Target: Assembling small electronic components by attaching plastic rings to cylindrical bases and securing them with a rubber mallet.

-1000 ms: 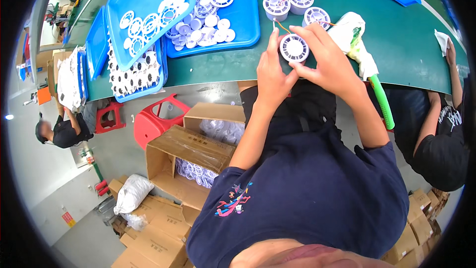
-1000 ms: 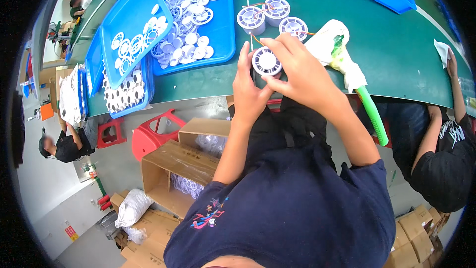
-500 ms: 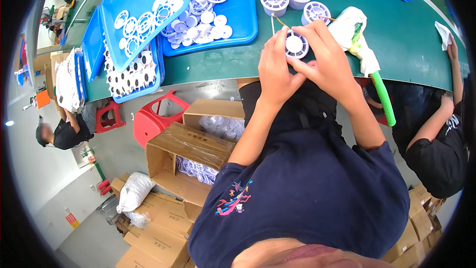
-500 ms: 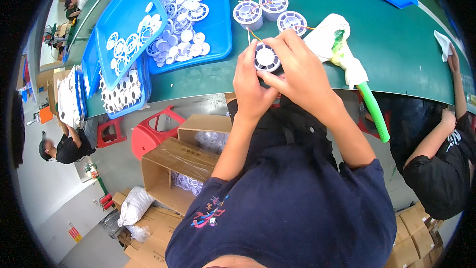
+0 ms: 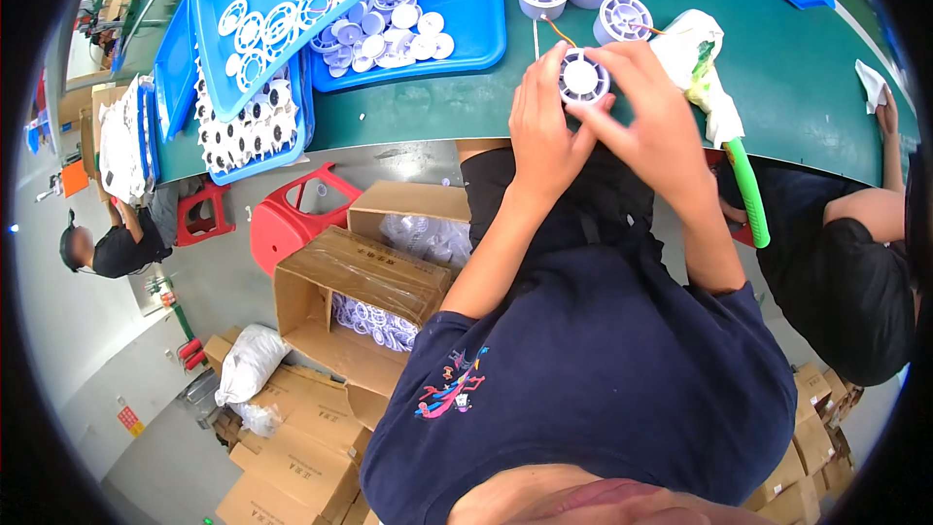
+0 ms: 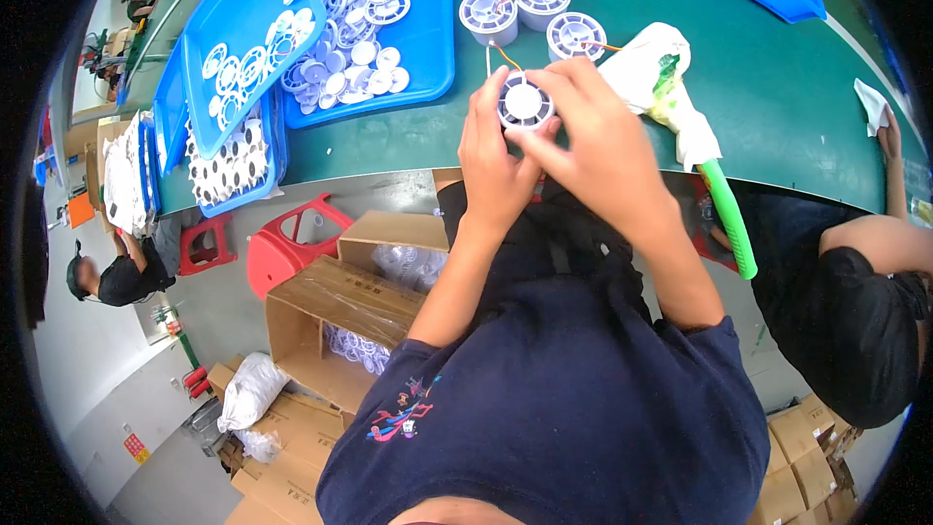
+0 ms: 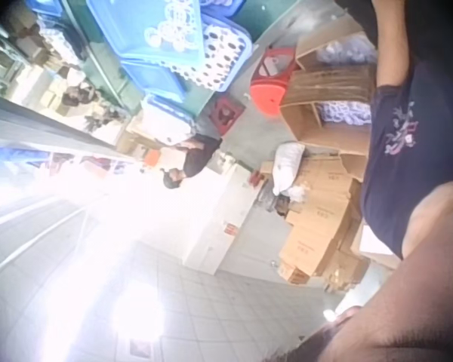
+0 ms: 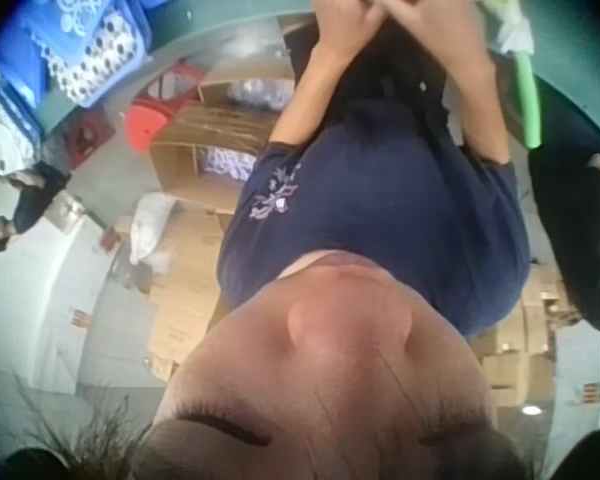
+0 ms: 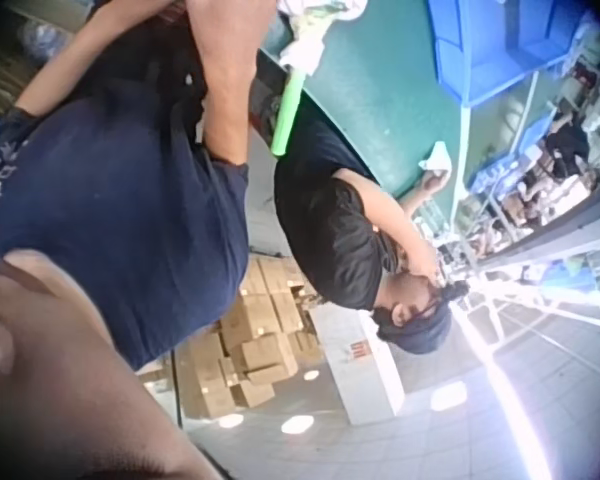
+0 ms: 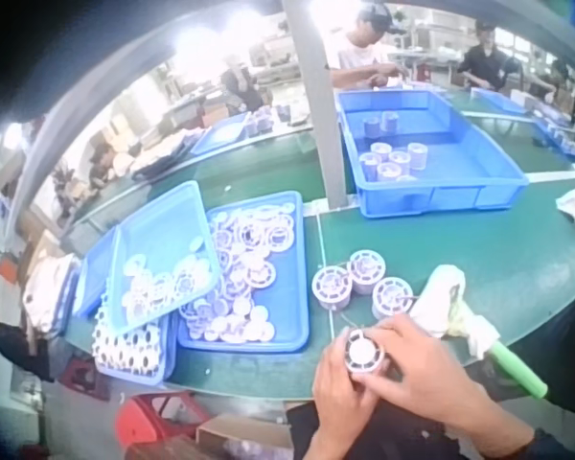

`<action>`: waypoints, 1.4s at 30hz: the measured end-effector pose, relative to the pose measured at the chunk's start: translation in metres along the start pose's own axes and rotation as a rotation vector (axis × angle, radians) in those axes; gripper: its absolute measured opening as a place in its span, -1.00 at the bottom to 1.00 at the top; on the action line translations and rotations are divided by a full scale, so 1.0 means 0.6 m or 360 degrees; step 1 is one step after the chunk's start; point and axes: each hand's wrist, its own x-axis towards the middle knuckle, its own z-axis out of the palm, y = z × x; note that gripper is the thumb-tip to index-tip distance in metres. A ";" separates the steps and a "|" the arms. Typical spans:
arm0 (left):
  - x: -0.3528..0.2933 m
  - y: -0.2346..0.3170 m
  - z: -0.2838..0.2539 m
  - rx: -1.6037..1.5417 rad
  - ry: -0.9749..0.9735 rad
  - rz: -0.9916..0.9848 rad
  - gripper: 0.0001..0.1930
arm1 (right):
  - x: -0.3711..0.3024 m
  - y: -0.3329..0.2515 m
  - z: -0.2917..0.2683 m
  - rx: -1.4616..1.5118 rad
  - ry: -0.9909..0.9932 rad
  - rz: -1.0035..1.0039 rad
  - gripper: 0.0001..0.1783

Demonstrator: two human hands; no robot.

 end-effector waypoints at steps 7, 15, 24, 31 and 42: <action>0.007 0.035 0.017 -0.0110 -0.0089 0.0000 -0.27 | -0.044 0.064 -0.095 -0.0292 0.0415 0.0384 -0.66; 0.025 0.044 0.068 -0.0324 -0.0257 -0.0011 -0.30 | -0.051 0.085 -0.092 -0.0486 0.0174 0.0469 -0.31; 0.039 0.049 0.075 -0.0501 -0.0489 -0.0064 -0.32 | -0.101 0.098 -0.094 -0.0416 0.0332 0.0699 -0.09; 0.049 0.078 0.168 -0.0649 -0.0694 0.0151 -0.33 | -0.148 0.079 -0.186 0.0391 0.0881 0.1285 -0.68; 0.061 0.074 0.185 -0.0661 -0.0754 0.0268 -0.15 | -0.149 0.046 -0.138 0.0534 0.0999 0.1357 -0.84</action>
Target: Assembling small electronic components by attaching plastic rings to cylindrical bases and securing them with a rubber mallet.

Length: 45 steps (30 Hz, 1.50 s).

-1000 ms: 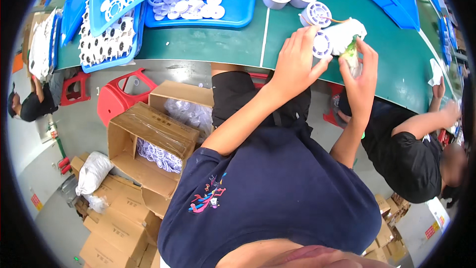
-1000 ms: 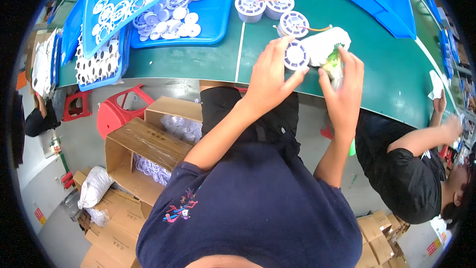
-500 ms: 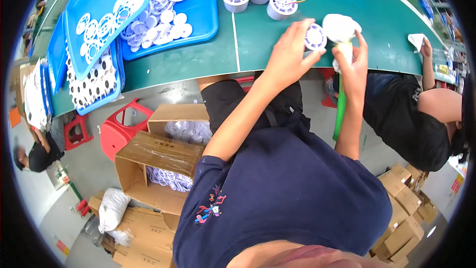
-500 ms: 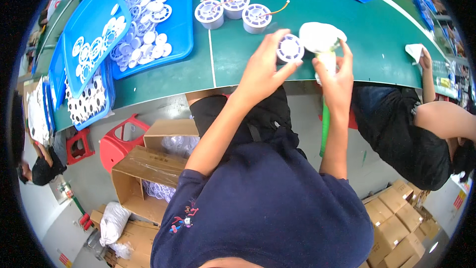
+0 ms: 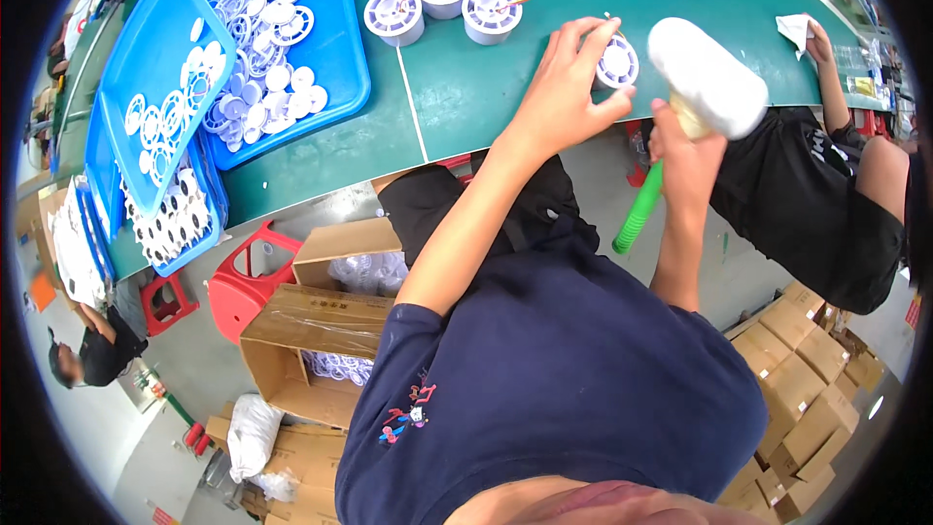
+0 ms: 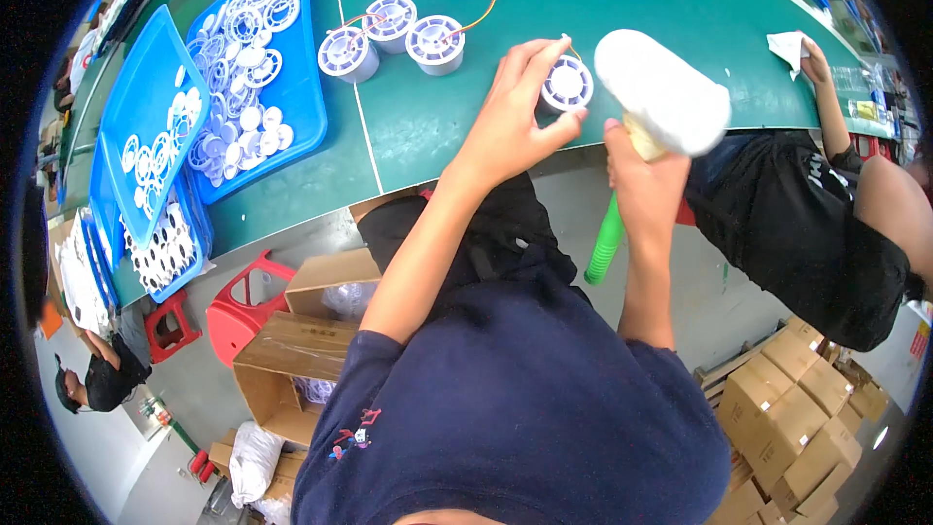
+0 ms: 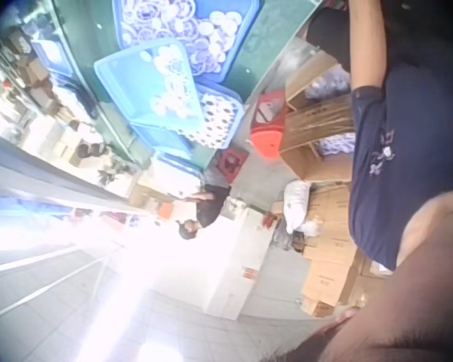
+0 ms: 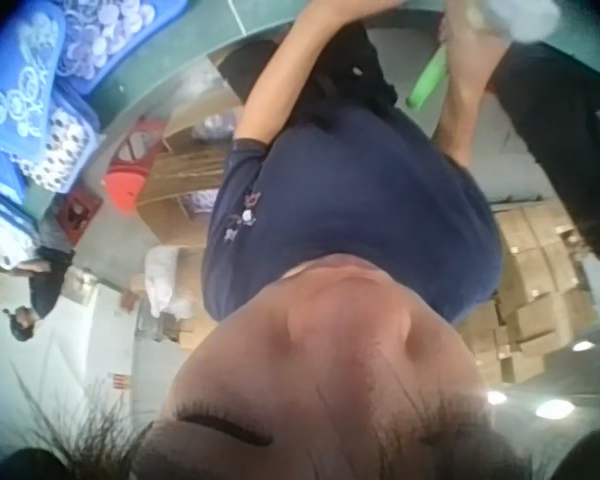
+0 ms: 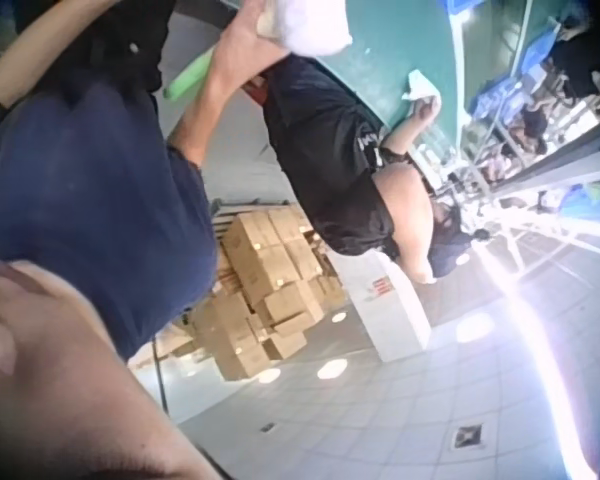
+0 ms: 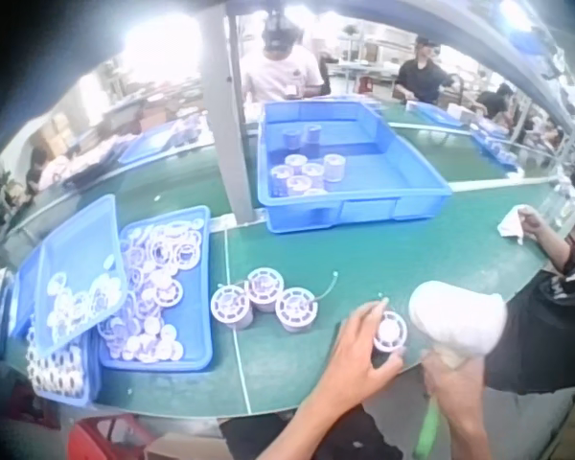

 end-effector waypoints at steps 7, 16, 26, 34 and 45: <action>-0.001 0.003 0.003 -0.0063 0.0029 -0.0136 -0.04 | 0.016 0.049 -0.012 -0.0084 -0.0033 0.0056 -0.66; -0.001 0.002 0.003 0.0040 0.0055 -0.0120 -0.17 | 0.012 0.012 -0.003 0.0094 -0.0085 0.0126 -0.73; 0.001 0.010 0.000 -0.0048 0.0027 -0.0184 -0.28 | -0.003 0.030 -0.003 -0.0112 0.0229 -0.0228 -0.73; -0.005 0.005 0.003 -0.0008 0.0094 -0.0169 -0.25 | -0.002 0.010 -0.013 0.0121 0.0023 -0.0057 -0.83; -0.004 0.002 0.009 0.0019 0.0068 -0.0125 -0.02 | 0.015 0.034 0.006 -0.0212 0.0031 -0.0182 -0.75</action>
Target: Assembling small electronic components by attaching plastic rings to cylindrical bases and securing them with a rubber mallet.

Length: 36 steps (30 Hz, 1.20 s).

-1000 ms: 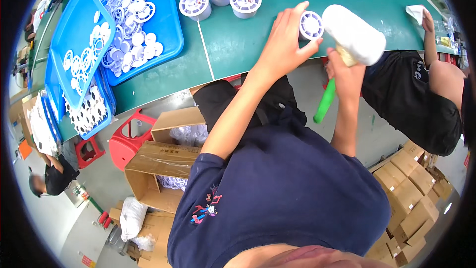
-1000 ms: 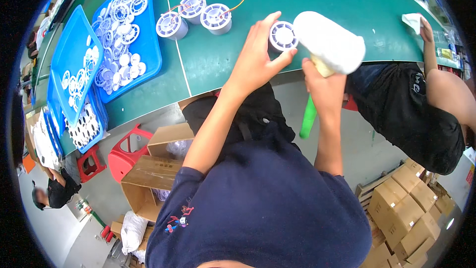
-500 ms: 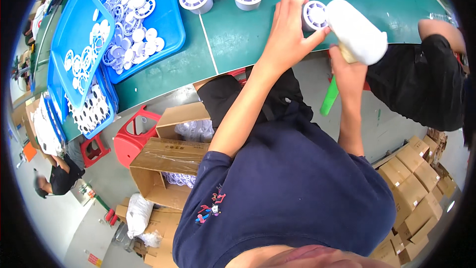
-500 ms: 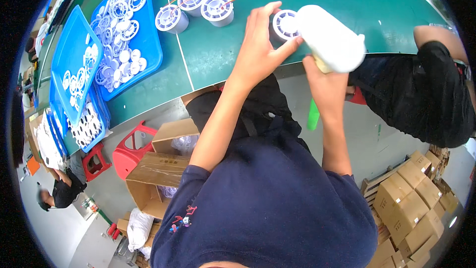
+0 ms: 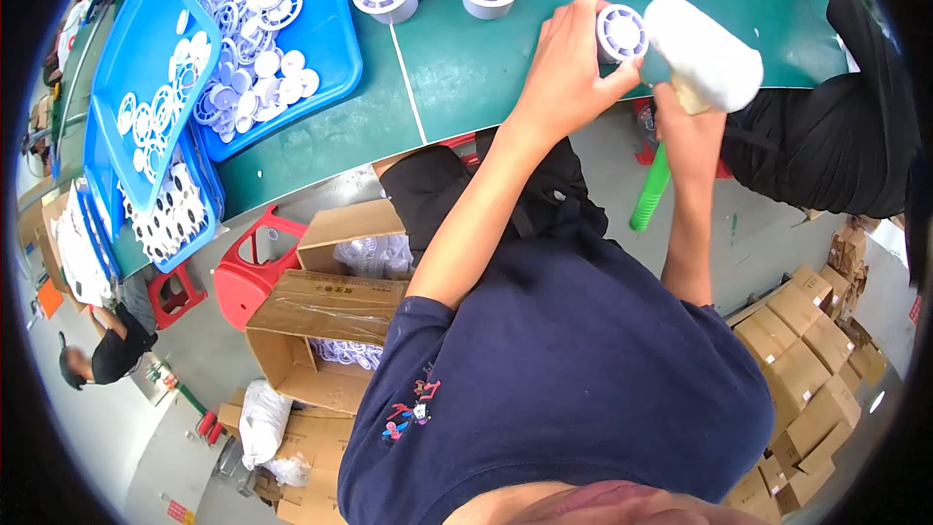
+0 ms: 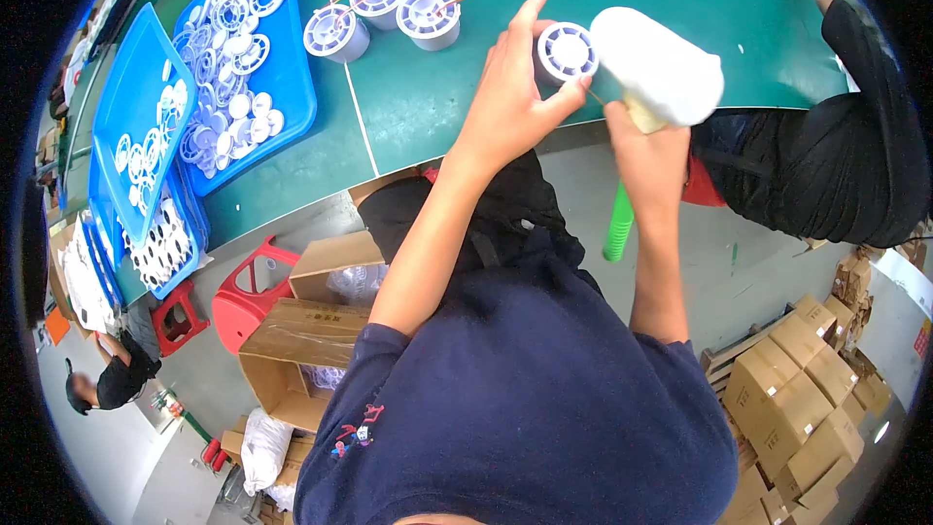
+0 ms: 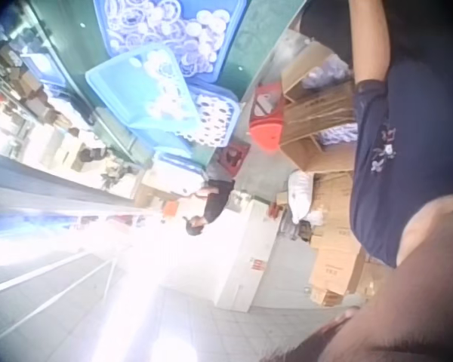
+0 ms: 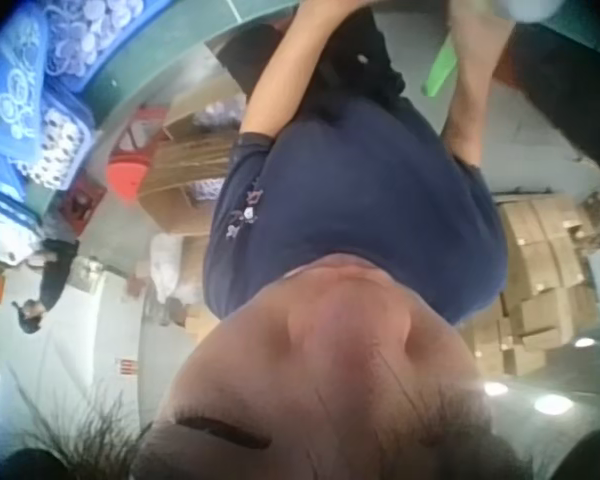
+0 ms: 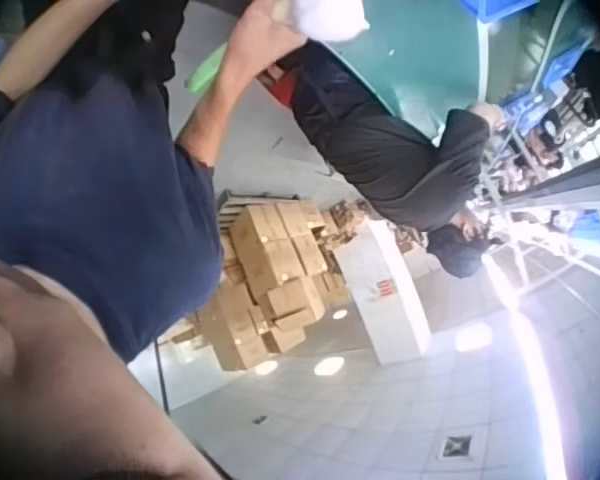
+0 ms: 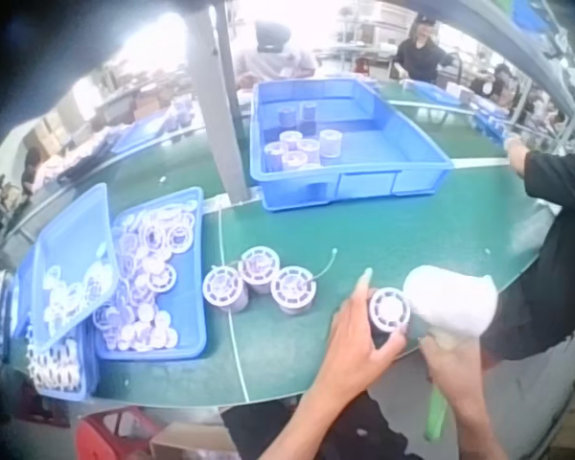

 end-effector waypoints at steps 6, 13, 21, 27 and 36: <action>-0.004 0.001 0.003 -0.0040 0.0007 -0.0084 -0.03 | 0.007 -0.037 -0.039 -0.0013 -0.0069 0.0118 -0.82; -0.001 0.000 0.007 0.0094 0.0221 0.0036 -0.06 | 0.014 -0.047 -0.023 -0.0086 -0.0162 0.0045 -0.87; -0.007 -0.001 0.009 0.0037 0.0140 0.0050 -0.07 | 0.030 -0.060 -0.053 -0.0117 -0.0345 0.0183 -0.80; -0.001 0.002 0.006 0.0075 0.0111 -0.0023 -0.08 | 0.025 -0.013 -0.005 0.0309 -0.0312 0.0245 -0.80; -0.007 0.007 0.006 0.0068 0.0227 -0.0030 -0.21 | 0.034 -0.060 -0.032 0.0371 -0.0243 0.0172 -0.79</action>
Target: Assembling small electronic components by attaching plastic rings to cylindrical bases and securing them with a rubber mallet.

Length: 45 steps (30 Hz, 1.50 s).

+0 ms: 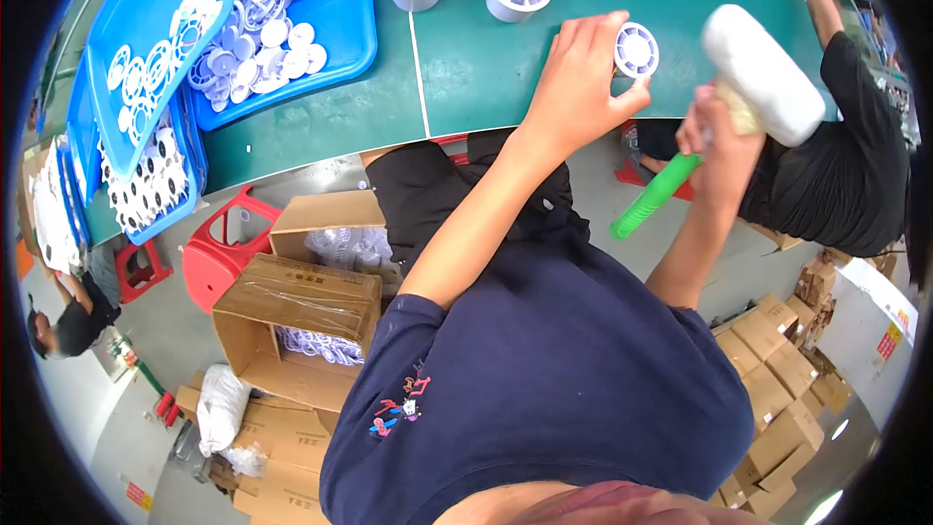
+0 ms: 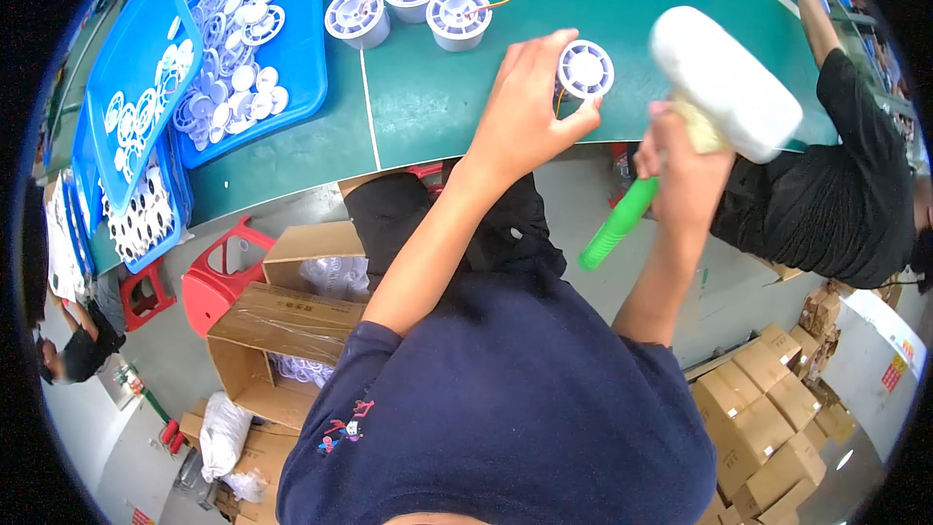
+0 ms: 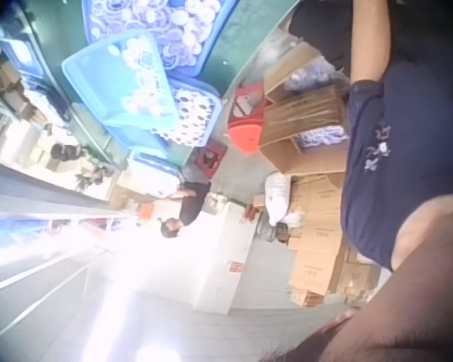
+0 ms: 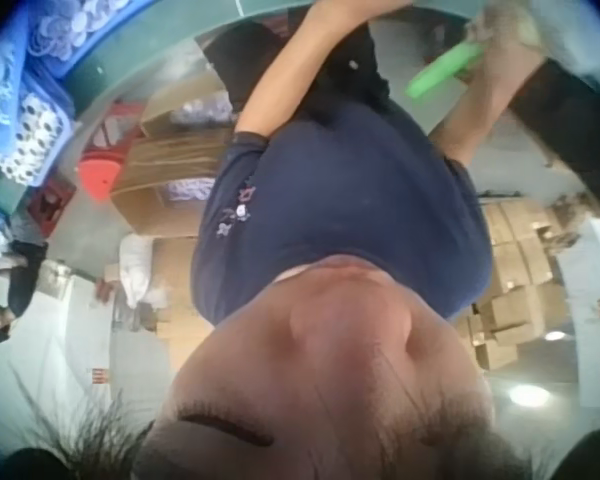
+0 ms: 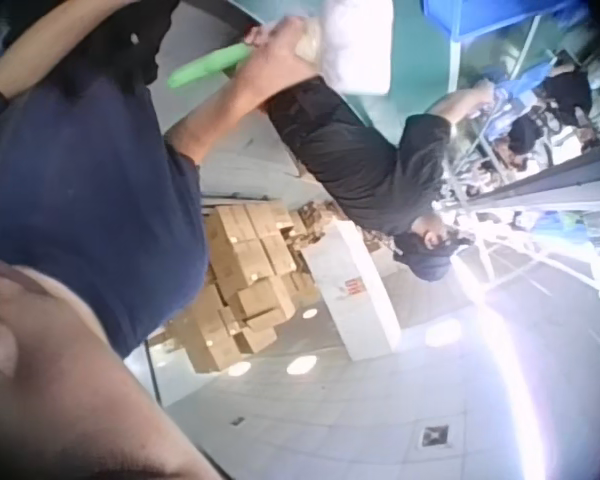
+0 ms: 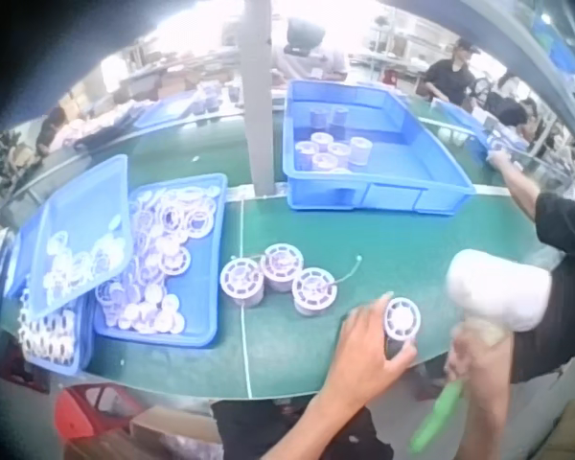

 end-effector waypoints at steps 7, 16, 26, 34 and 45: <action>-0.002 -0.001 -0.004 -0.0016 0.0064 -0.0014 -0.29 | 0.026 0.009 -0.004 -0.0123 -0.0309 0.0278 -0.74; -0.004 0.004 -0.013 -0.0187 -0.0037 -0.0142 -0.33 | 0.041 0.001 0.001 -0.0046 -0.0540 0.0318 -0.78; -0.023 0.007 -0.041 -0.0180 0.0114 -0.0084 -0.51 | -0.021 0.012 -0.004 0.0054 -0.1071 -0.0006 -0.57; -0.063 0.004 -0.165 -0.0395 0.0436 -0.0602 -0.59 | 0.000 0.040 0.046 -0.0350 -0.0926 -0.0109 -0.34; 0.008 -0.024 -0.185 0.0146 0.0055 -0.0452 -0.26 | -0.018 0.047 0.105 -0.0464 -0.0427 -0.0310 -0.53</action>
